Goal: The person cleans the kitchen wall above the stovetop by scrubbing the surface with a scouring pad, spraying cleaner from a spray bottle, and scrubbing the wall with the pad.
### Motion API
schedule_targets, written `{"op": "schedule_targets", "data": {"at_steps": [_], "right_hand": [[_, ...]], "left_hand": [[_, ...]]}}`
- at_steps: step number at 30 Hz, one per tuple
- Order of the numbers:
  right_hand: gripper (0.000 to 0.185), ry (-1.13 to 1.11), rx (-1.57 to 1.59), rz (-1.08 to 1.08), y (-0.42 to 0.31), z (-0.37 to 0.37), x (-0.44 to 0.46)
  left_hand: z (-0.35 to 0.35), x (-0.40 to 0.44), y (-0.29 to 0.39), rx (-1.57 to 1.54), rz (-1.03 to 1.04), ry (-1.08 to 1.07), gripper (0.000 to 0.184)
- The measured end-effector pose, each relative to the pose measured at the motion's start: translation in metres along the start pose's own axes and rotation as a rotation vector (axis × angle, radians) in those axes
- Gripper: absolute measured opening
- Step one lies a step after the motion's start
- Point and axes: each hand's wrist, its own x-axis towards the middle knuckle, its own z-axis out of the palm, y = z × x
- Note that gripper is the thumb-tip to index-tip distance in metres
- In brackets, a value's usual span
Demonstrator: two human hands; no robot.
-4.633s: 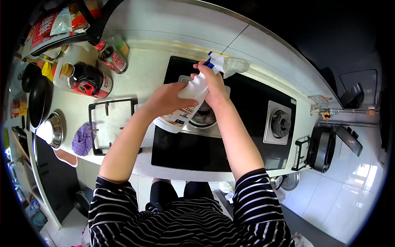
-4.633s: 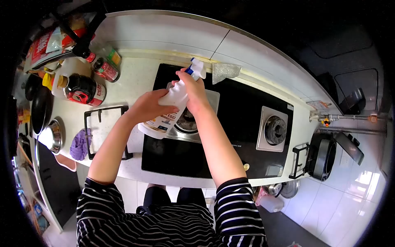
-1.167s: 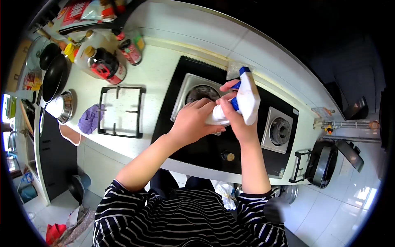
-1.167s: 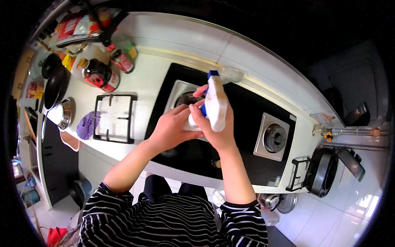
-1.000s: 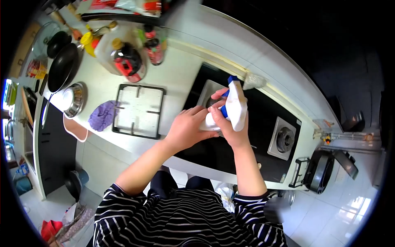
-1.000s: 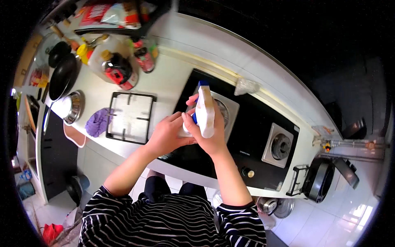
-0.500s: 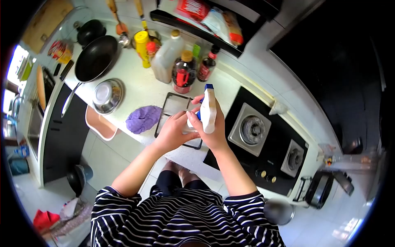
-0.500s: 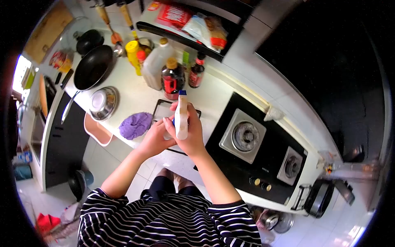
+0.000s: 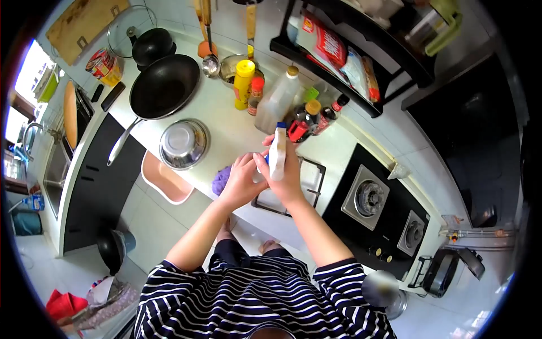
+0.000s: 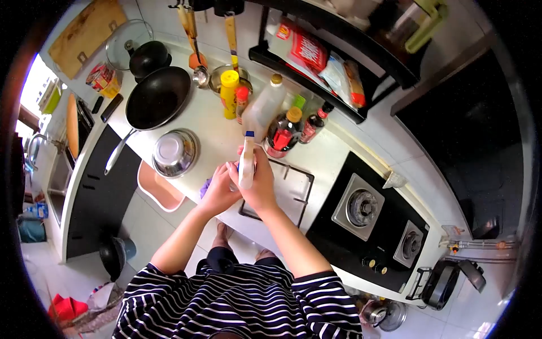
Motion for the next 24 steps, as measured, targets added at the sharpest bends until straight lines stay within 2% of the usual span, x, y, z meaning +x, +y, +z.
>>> {"op": "schedule_targets", "data": {"at_steps": [2, 6, 11, 14, 18, 22, 24], "right_hand": [[0.038, 0.043, -0.11, 0.003, 0.008, 0.03, 0.013], [0.046, 0.165, -0.188, -0.061, 0.035, 0.074, 0.037], [0.054, 0.233, -0.21, 0.055, 0.073, 0.106, 0.047], [0.056, 0.271, -0.21, 0.1, 0.074, 0.121, 0.05], [0.056, 0.292, -0.232, 0.108, 0.083, 0.125, 0.053], [0.074, 0.238, -0.277, 0.107, 0.078, 0.12, 0.048], [0.082, 0.258, -0.12, 0.091, 0.095, 0.122, 0.037]], "left_hand": [[-0.016, 0.007, -0.029, 0.055, 0.009, 0.014, 0.06], [-0.046, 0.027, -0.062, -0.043, -0.028, 0.058, 0.054], [-0.062, 0.05, -0.113, -0.098, -0.094, -0.164, 0.054], [-0.068, 0.059, -0.137, -0.123, -0.047, -0.251, 0.054], [-0.07, 0.06, -0.15, -0.189, -0.033, -0.266, 0.058], [-0.074, 0.055, -0.143, -0.199, -0.057, -0.229, 0.066], [-0.077, 0.046, -0.142, -0.163, -0.074, -0.137, 0.069]]}}
